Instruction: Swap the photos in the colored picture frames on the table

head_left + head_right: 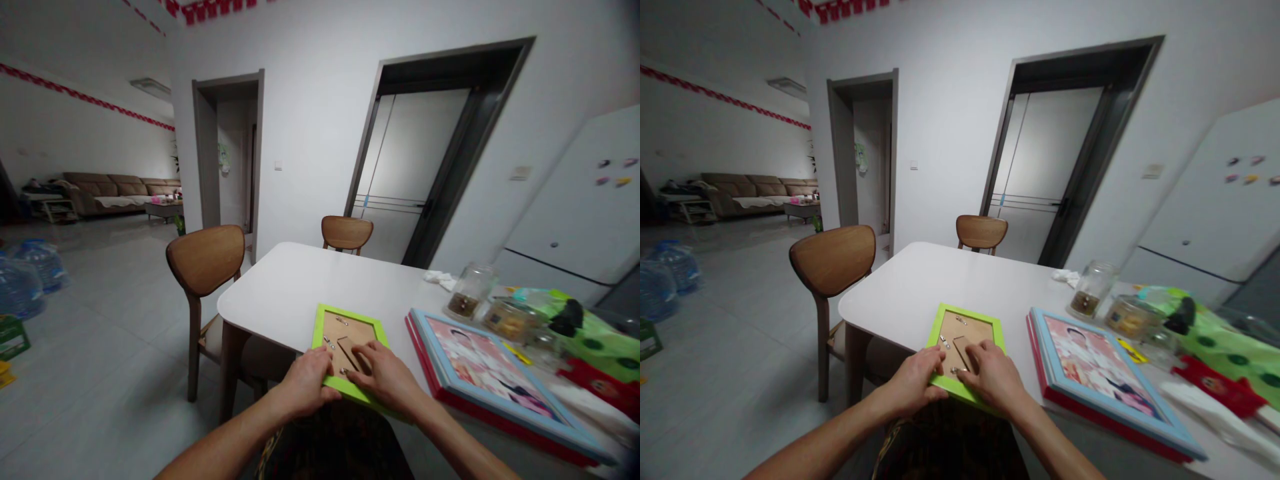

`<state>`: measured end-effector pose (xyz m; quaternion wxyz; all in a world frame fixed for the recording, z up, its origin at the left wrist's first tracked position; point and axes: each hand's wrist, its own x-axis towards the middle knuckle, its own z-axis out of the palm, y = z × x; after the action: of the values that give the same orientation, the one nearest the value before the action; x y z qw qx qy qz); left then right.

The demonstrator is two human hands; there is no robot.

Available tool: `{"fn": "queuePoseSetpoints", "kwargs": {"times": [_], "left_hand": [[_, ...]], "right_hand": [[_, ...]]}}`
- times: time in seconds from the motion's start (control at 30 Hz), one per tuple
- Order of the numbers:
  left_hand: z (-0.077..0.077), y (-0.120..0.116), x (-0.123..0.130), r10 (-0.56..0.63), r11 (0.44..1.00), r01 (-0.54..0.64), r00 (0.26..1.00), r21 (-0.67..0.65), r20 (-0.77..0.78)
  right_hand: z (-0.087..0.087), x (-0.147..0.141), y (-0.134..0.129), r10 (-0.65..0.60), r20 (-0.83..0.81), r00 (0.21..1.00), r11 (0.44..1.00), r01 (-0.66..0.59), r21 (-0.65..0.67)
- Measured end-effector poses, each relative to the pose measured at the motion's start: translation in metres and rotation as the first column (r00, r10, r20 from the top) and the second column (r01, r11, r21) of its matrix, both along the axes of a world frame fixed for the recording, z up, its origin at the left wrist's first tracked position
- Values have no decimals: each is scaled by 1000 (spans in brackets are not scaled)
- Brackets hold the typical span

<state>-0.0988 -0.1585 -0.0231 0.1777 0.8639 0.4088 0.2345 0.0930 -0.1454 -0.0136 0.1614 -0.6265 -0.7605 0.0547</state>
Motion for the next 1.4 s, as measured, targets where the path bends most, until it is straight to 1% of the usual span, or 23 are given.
{"fn": "queuePoseSetpoints", "kwargs": {"times": [0.07,0.17,0.27,0.33,0.4,0.43,0.5,0.57,0.6,0.7,0.77,0.87,0.93,1.0,1.1,1.2,1.27,1.3,1.33,1.4], "left_hand": [[-2,-1,1,4,1000,-4,1000,-2,17],[-5,-1,2,13,999,-12,998,-32,57],[-6,1,4,26,995,-14,991,-94,131],[-5,4,6,72,990,-40,969,-137,234],[-1,10,9,152,979,-85,911,-187,383],[1,13,11,194,970,-97,861,-223,469],[5,21,15,269,950,-94,735,-299,622],[8,30,15,323,932,-78,627,-355,709],[9,34,13,343,925,-77,593,-373,729],[8,47,-2,397,905,-98,549,-415,735],[5,55,-19,438,887,-123,533,-446,724],[-2,69,-45,499,856,-181,534,-484,682],[-6,77,-58,531,836,-222,558,-502,638],[-9,83,-67,551,820,-264,599,-507,581],[-10,89,-76,566,811,-349,669,-469,481],[-6,91,-84,559,822,-431,733,-371,388],[-2,89,-85,543,838,-467,763,-282,351],[1,87,-84,531,847,-477,774,-234,344],[4,83,-79,515,857,-481,785,-186,344],[11,71,-62,462,883,-459,812,-97,358]], "right_hand": [[-3,-1,-2,-31,-37,999,999,32,27],[-3,-2,4,-78,-120,990,997,78,1],[5,0,9,-97,-157,983,995,97,-8],[13,0,10,-100,-147,984,994,104,20],[23,-2,9,-102,-144,984,993,110,48],[28,-6,8,-101,-155,983,992,111,58],[37,-15,7,-86,-190,978,991,103,80],[43,-26,7,-53,-231,972,991,80,108],[45,-31,7,-30,-256,966,991,62,121],[42,-31,8,19,-326,945,987,33,155],[33,-18,9,-12,-318,948,984,68,166],[12,11,9,-153,-176,972,973,179,143],[-2,28,8,-230,-48,972,965,234,116],[-11,37,7,-267,50,962,960,262,95],[-17,40,8,-293,92,952,955,288,65],[-14,40,13,-330,31,943,944,329,34],[-9,41,15,-366,-77,928,930,366,-4],[-7,41,15,-381,-167,909,924,379,-46],[-4,40,14,-393,-279,876,919,380,-104],[4,37,10,-392,-509,766,920,316,-233]]}}
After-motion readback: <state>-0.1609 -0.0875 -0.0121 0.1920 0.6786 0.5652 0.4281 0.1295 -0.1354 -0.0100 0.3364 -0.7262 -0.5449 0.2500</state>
